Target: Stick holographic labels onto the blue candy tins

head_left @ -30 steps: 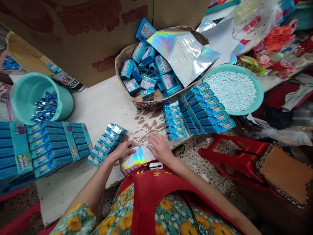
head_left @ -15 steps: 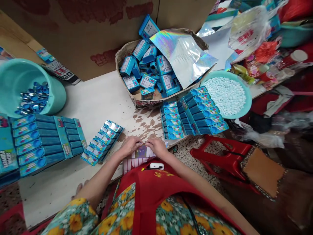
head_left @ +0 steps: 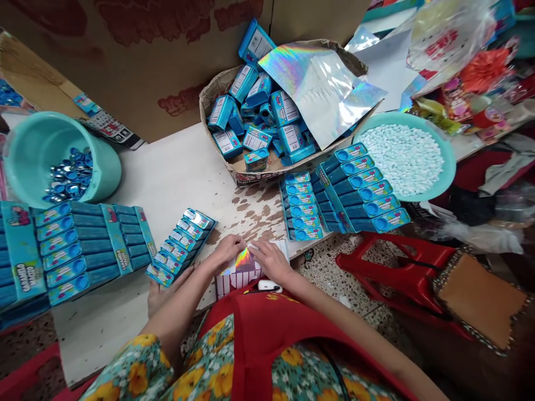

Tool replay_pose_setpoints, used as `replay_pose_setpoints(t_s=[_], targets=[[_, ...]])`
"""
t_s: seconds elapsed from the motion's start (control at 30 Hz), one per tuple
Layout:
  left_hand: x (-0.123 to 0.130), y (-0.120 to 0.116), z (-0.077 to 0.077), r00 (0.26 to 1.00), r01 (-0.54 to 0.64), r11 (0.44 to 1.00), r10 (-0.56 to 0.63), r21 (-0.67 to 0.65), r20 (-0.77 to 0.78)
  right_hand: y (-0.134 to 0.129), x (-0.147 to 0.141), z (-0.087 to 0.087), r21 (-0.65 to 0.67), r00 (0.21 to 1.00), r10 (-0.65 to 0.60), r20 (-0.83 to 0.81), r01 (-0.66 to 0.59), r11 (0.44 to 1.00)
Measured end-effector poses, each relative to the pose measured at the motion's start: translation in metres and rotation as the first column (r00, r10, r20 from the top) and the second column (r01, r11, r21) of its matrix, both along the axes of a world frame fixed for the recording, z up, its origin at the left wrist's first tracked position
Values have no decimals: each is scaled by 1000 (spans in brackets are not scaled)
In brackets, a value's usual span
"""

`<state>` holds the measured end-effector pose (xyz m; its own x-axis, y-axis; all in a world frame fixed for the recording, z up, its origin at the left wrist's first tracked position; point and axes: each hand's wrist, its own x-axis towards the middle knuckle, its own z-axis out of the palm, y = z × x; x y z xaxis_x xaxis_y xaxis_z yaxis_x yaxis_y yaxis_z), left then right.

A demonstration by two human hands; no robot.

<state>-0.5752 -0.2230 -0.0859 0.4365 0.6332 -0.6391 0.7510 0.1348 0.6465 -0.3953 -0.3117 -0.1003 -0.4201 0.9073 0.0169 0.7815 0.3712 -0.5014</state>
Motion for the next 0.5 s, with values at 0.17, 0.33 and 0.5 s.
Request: replay_pose_setpoints(t_s=[0.17,0.33,0.5], targets=[[1,1,-5,999,37,999,-37,36,-15,6,-3,7,-25,997,-59,-45,58,998],[9,-4,8,997,39,954,-17,296,-77,12,5,48,-172,958,-238,-159,210,962],[34,-16,40,922,-80,987,19,141,388,10,32,86,-344,838,-471,-276,371,863]])
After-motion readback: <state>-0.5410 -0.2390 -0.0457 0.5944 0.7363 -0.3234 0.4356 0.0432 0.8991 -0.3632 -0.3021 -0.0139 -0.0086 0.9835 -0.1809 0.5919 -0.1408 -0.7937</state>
